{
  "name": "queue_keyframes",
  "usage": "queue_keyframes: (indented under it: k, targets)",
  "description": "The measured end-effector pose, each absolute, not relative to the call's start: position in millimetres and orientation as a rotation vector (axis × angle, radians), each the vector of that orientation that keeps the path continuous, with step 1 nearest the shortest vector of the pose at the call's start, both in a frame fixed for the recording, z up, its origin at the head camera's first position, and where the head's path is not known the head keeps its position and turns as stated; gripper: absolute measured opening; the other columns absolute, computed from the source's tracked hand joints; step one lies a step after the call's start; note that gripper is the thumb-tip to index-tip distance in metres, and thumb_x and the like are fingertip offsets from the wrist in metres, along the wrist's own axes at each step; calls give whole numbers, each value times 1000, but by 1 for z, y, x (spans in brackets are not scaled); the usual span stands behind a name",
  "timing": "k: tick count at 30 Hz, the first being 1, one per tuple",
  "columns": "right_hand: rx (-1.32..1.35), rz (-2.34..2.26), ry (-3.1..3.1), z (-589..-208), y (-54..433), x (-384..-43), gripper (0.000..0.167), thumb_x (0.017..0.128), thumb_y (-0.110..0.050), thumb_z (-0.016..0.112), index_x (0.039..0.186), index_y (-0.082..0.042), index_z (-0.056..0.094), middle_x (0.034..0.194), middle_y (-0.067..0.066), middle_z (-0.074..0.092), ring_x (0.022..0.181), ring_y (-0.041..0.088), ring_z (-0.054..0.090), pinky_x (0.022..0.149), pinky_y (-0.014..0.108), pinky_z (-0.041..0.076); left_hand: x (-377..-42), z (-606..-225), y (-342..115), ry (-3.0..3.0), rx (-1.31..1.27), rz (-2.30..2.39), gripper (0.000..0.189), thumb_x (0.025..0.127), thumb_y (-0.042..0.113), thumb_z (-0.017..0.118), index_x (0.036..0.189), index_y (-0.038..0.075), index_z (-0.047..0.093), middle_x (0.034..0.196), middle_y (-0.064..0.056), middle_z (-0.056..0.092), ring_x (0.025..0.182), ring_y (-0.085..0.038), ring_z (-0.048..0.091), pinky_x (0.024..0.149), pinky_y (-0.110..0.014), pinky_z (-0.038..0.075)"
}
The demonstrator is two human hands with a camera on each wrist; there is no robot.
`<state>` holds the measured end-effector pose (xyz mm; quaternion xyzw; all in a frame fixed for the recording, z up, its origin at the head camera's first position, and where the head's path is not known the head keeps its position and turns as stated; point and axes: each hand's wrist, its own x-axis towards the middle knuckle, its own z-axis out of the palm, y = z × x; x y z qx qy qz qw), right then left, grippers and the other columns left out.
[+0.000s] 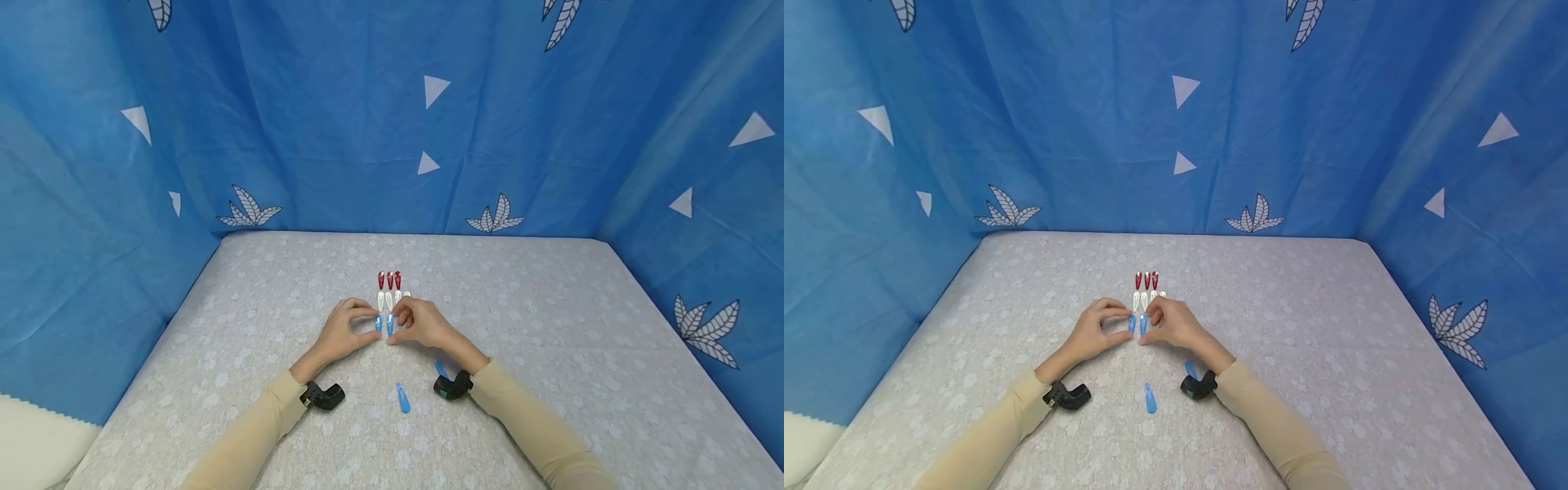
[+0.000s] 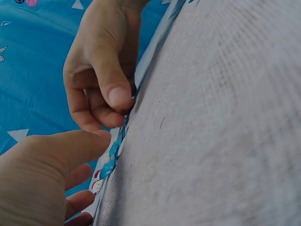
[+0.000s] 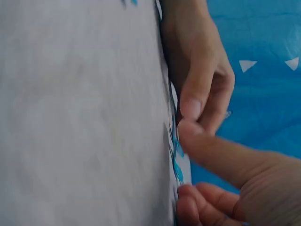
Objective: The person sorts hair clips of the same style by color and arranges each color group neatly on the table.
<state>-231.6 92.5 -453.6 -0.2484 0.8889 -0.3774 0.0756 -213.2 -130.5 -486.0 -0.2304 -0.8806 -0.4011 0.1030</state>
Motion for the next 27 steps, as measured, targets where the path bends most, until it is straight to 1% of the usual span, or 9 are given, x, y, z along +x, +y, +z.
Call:
queue_keyframes:
  k: [3, 6, 10, 15, 19, 22, 27]
  targets:
    - [-754, -1151, 2645, -441, 100, -230, 49, 73, -20, 87, 112, -2, 63, 91, 7, 66, 73, 10, 57, 66, 23, 50, -214, -486, -131, -2606, -715, -1141, 40, 75, 27, 84, 110, 9, 75, 119, -11, 65, 116, -31, 56, 100, -52, 45]
    - [-761, -1170, 2652, -425, 108, -226, 50, 74, -19, 86, 114, 0, 63, 95, 11, 67, 77, 14, 59, 68, 28, 51, -215, -487, -130, -2605, -749, -1101, 41, 75, 26, 84, 111, 8, 75, 122, -12, 65, 120, -33, 56, 103, -52, 44]
    - [-790, -1172, 2660, -412, 119, -216, 50, 75, -18, 85, 116, 0, 63, 100, 13, 67, 81, 17, 60, 71, 31, 51, -215, -488, -131, -2598, -775, -1078, 43, 75, 26, 83, 112, 6, 74, 123, -13, 65, 125, -35, 55, 106, -52, 43]
    - [-859, -1117, 2675, -411, 136, -201, 51, 75, -22, 86, 118, -3, 64, 104, 10, 68, 84, 15, 59, 70, 30, 47, -215, -489, -131, -2619, -768, -1072, 44, 76, 28, 82, 113, 6, 73, 125, -13, 65, 129, -35, 53, 109, -53, 41]
    - [-911, -1117, 2653, -416, 152, -187, 51, 76, -22, 85, 119, -4, 64, 106, 11, 68, 86, 17, 59, 71, 39, 49, -215, -489, -131, -2628, -767, -1085, 44, 77, 27, 82, 113, 5, 73, 127, -13, 65, 131, -36, 50, 110, -54, 39]
    - [-938, -1117, 2640, -422, 161, -177, 51, 76, -22, 85, 119, -5, 64, 108, 10, 68, 87, 19, 59, 74, 42, 51, -215, -488, -132, -2637, -765, -1087, 43, 77, 27, 82, 114, 5, 73, 128, -14, 64, 133, -37, 49, 111, -55, 38]
    - [-971, -1107, 2627, -435, 175, -167, 52, 75, -25, 86, 119, -8, 64, 108, 5, 67, 86, 15, 59, 74, 32, 51, -214, -487, -132, -2652, -756, -1068, 43, 78, 27, 81, 114, 6, 73, 130, -13, 64, 134, -37, 47, 111, -56, 37]
